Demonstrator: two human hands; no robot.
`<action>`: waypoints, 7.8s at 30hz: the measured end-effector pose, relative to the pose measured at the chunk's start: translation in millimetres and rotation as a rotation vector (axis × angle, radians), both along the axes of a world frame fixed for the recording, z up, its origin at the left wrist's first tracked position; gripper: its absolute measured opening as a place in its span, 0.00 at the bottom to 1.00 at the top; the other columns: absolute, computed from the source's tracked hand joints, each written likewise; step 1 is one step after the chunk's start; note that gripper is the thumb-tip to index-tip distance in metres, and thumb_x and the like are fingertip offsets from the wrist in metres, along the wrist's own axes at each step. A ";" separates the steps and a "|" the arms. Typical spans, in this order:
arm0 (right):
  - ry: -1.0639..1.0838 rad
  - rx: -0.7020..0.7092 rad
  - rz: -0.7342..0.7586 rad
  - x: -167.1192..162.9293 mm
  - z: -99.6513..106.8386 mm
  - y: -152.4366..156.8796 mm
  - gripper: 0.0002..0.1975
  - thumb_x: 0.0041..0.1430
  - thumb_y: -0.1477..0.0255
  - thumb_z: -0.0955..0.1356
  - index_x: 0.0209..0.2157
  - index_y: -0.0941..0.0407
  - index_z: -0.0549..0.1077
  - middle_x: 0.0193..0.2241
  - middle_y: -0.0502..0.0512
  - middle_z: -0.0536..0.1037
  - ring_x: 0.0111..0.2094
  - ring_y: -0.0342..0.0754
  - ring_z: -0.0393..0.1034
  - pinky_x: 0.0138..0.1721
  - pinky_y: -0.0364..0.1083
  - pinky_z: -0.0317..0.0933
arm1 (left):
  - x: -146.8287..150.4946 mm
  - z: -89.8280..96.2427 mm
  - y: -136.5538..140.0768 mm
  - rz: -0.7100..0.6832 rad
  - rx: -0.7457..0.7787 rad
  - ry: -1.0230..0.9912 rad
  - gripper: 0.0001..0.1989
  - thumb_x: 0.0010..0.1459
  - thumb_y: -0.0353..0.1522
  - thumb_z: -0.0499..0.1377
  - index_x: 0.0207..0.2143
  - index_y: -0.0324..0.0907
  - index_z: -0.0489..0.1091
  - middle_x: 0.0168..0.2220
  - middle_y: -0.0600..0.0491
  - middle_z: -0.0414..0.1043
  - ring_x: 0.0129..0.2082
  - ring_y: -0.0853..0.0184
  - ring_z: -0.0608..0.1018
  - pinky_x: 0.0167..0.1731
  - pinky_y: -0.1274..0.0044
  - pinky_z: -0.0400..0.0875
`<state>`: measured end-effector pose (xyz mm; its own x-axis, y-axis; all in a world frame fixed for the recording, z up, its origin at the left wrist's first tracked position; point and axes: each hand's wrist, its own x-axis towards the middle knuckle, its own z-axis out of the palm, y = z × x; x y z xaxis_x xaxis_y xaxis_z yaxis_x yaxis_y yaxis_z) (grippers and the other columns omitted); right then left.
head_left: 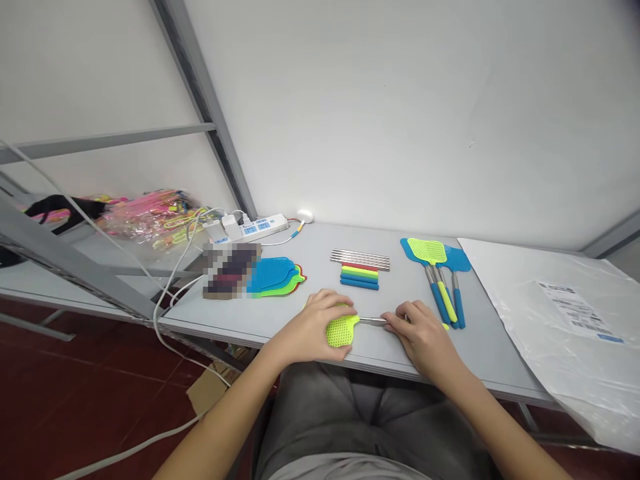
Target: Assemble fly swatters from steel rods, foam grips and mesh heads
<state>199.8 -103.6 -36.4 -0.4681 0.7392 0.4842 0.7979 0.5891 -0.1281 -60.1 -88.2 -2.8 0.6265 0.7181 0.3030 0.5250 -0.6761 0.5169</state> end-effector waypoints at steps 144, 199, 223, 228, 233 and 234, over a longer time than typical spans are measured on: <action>0.327 -0.624 -0.090 -41.4 56.4 -44.7 0.14 0.69 0.64 0.54 0.31 0.53 0.63 0.18 0.45 0.63 0.19 0.43 0.54 0.23 0.44 0.41 | 99.5 2.1 -27.9 0.370 -0.681 -1.651 0.21 0.62 0.47 0.54 0.43 0.39 0.73 0.42 0.44 0.78 0.41 0.62 0.78 0.44 0.70 0.69; -0.075 -0.196 -0.037 -27.1 86.7 -73.4 0.14 0.71 0.65 0.55 0.32 0.52 0.63 0.24 0.45 0.74 0.20 0.44 0.60 0.25 0.45 0.39 | 75.1 33.9 -71.8 0.317 -0.448 -1.673 0.12 0.63 0.38 0.57 0.30 0.40 0.70 0.29 0.54 0.68 0.32 0.69 0.73 0.39 0.76 0.70; -0.176 0.155 -0.166 30.9 71.3 -58.3 0.16 0.70 0.64 0.57 0.30 0.53 0.66 0.19 0.46 0.72 0.19 0.45 0.61 0.25 0.45 0.41 | 115.4 39.9 -39.8 0.254 -0.468 -1.708 0.13 0.64 0.39 0.56 0.30 0.40 0.69 0.29 0.53 0.69 0.31 0.69 0.74 0.38 0.74 0.70; -0.229 0.152 -0.216 59.6 59.0 -71.2 0.17 0.70 0.64 0.57 0.28 0.53 0.64 0.17 0.46 0.70 0.18 0.46 0.58 0.25 0.45 0.40 | 68.6 63.9 -4.5 0.333 -0.386 -1.937 0.16 0.67 0.35 0.50 0.27 0.39 0.65 0.25 0.57 0.62 0.23 0.73 0.68 0.31 0.77 0.69; -0.246 0.179 -0.274 79.2 56.5 -82.3 0.15 0.70 0.65 0.58 0.29 0.54 0.65 0.18 0.45 0.70 0.18 0.45 0.56 0.26 0.45 0.42 | 71.9 72.2 4.6 0.274 -0.496 -1.972 0.16 0.69 0.33 0.47 0.27 0.38 0.63 0.24 0.59 0.60 0.20 0.75 0.65 0.29 0.77 0.68; -0.249 0.183 -0.273 82.7 57.5 -83.1 0.14 0.70 0.65 0.58 0.30 0.54 0.65 0.19 0.45 0.70 0.18 0.45 0.56 0.26 0.45 0.42 | 73.9 72.7 5.4 0.260 -0.509 -1.991 0.17 0.69 0.33 0.47 0.27 0.38 0.63 0.23 0.59 0.59 0.20 0.76 0.64 0.29 0.77 0.68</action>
<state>282.6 -186.7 21.1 -0.3860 0.7649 0.5157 0.9214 0.3467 0.1754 13.8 -82.9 69.9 -0.3419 0.9365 0.0780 -0.8267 -0.3392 0.4490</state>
